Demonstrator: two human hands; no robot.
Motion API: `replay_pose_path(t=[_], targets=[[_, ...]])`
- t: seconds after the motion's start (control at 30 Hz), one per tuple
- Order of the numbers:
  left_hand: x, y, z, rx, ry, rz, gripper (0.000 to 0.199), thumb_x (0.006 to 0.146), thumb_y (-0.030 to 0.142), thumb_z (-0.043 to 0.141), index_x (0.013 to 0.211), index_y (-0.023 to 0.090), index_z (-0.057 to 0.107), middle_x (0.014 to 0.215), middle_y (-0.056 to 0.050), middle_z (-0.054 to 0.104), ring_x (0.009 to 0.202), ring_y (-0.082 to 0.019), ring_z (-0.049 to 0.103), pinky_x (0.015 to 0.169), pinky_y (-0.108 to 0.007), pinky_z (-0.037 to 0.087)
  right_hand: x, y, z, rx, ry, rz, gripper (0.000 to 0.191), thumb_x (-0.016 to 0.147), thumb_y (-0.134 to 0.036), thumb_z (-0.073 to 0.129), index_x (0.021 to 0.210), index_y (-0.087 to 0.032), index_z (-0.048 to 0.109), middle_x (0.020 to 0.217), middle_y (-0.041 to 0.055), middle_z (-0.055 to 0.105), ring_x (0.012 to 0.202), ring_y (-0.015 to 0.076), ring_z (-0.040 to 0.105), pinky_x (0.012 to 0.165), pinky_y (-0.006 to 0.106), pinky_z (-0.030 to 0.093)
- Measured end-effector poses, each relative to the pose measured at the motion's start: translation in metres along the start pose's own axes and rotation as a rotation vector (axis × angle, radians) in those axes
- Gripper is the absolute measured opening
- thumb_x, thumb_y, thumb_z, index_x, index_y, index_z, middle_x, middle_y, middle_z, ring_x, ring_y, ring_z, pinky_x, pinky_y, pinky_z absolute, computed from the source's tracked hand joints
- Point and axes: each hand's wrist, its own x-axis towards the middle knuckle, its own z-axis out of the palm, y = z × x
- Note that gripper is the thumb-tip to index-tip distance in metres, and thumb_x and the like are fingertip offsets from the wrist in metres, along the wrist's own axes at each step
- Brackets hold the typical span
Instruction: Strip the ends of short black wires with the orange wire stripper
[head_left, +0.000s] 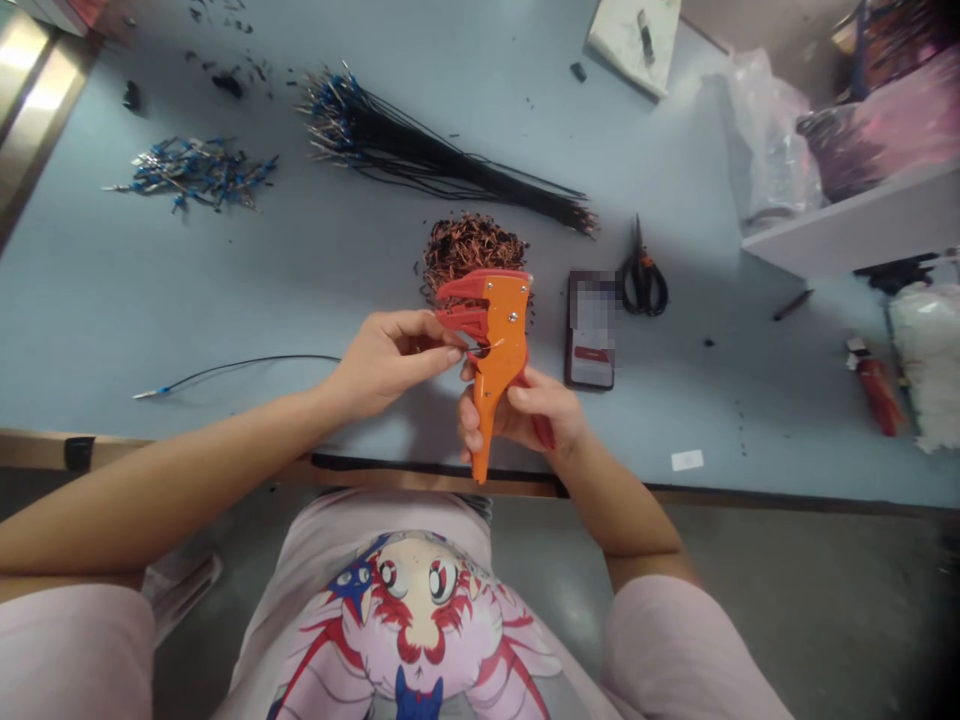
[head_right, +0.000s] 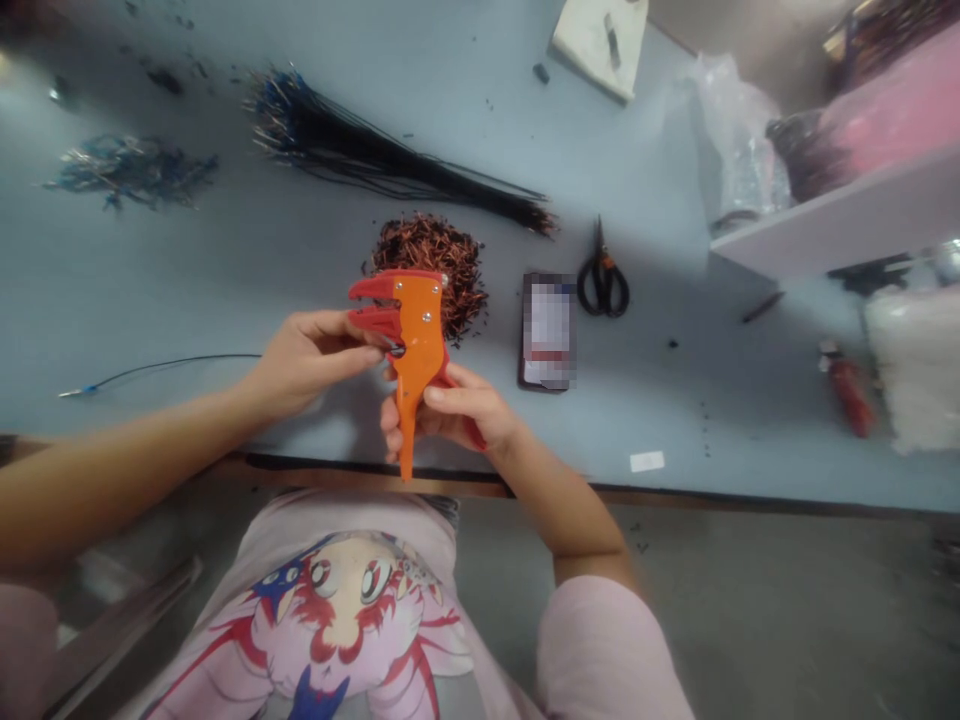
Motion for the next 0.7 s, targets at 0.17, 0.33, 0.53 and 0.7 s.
replay_pose_path(t=[0.17,0.33,0.53,0.7], targets=[[-0.001,-0.001,0.000,-0.029,-0.035,0.006,0.017,0.069,0.027,0.086,0.079,0.017,0.077,0.076,-0.003,0.074,0.069,-0.014,0.067,0.072,-0.026,0.055,0.001,0.005,-0.007,-0.006,-0.117,-0.024,0.045,0.082,-0.048,0.069,0.112,-0.021,0.051,0.086,0.0044,0.067,0.071,0.0197,0.067,0.076,0.052,0.061],[-0.003,-0.005,-0.001,0.018,-0.059,-0.011,0.016,0.072,0.028,0.083,0.083,0.017,0.078,0.078,-0.004,0.074,0.071,-0.015,0.067,0.071,-0.027,0.055,0.002,0.008,-0.011,0.009,-0.200,-0.053,0.037,0.087,-0.043,0.065,0.112,-0.020,0.052,0.086,0.0051,0.068,0.071,0.0199,0.068,0.076,0.051,0.061],[-0.004,-0.004,-0.002,-0.001,-0.113,0.024,0.013,0.076,0.025,0.081,0.085,0.016,0.077,0.078,-0.004,0.074,0.072,-0.015,0.068,0.074,-0.026,0.055,0.006,0.010,-0.010,0.026,-0.209,-0.067,0.037,0.085,-0.043,0.068,0.108,-0.019,0.053,0.083,0.0044,0.068,0.070,0.0197,0.068,0.073,0.048,0.061],[-0.004,-0.004,-0.001,-0.013,-0.139,0.023,0.011,0.078,0.023,0.080,0.085,0.016,0.076,0.077,-0.002,0.074,0.071,-0.013,0.069,0.075,-0.025,0.056,0.007,0.014,-0.012,0.065,-0.248,-0.118,0.032,0.089,-0.040,0.065,0.108,-0.016,0.053,0.081,0.0039,0.067,0.067,0.0181,0.068,0.067,0.042,0.062]])
